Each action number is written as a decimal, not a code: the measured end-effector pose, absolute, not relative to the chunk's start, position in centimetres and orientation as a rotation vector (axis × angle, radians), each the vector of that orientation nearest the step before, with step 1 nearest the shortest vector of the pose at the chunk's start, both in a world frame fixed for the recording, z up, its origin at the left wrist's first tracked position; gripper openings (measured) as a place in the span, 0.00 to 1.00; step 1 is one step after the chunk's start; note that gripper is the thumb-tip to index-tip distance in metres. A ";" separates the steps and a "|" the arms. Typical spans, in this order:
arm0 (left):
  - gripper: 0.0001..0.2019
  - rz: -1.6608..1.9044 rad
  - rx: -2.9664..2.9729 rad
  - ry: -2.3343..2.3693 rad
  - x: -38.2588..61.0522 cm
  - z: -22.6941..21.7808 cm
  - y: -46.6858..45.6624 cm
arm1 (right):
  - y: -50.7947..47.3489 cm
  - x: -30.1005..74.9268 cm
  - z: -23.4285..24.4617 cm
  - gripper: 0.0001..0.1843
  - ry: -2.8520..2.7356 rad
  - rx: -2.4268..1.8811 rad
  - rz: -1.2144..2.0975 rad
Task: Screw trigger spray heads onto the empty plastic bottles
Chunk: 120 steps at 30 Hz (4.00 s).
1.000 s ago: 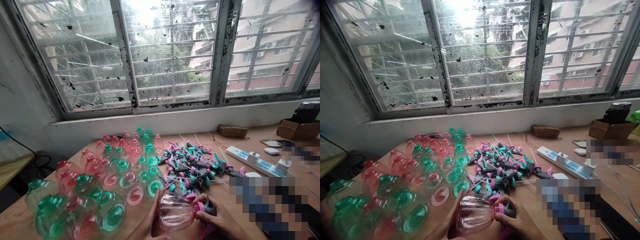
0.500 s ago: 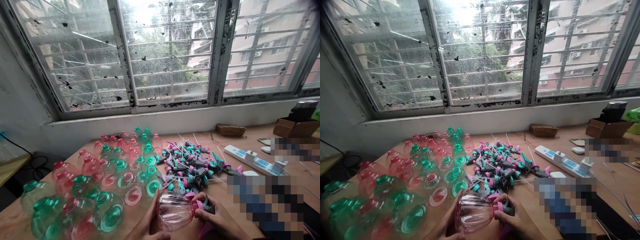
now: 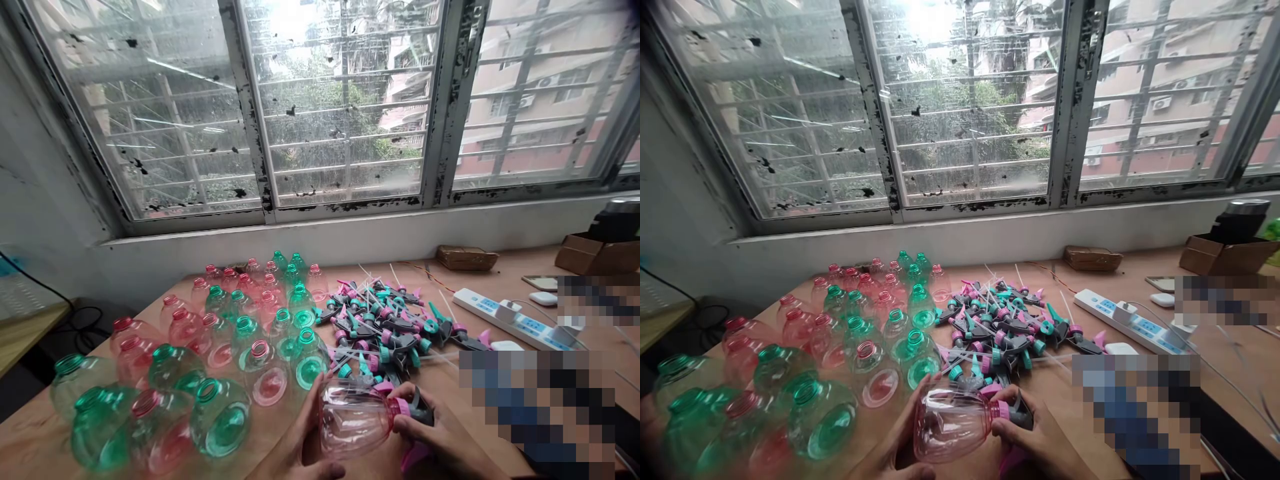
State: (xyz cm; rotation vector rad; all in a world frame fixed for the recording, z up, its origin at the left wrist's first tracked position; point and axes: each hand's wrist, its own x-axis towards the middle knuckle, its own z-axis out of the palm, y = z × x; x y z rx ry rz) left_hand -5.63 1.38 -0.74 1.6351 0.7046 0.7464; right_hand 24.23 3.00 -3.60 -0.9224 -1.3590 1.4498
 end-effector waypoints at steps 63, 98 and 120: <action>0.51 0.896 1.572 0.658 -5.5 -1.8 1.5 | 2.9 24.1 -3.7 0.25 -1.237 -0.930 1.508; 0.45 0.884 1.460 0.625 -4.8 -0.9 1.5 | 3.2 24.2 -4.3 0.22 -1.215 -0.869 1.533; 0.43 0.856 1.680 0.804 -5.6 -1.4 1.2 | 3.1 24.1 -3.7 0.24 -1.251 -0.905 1.506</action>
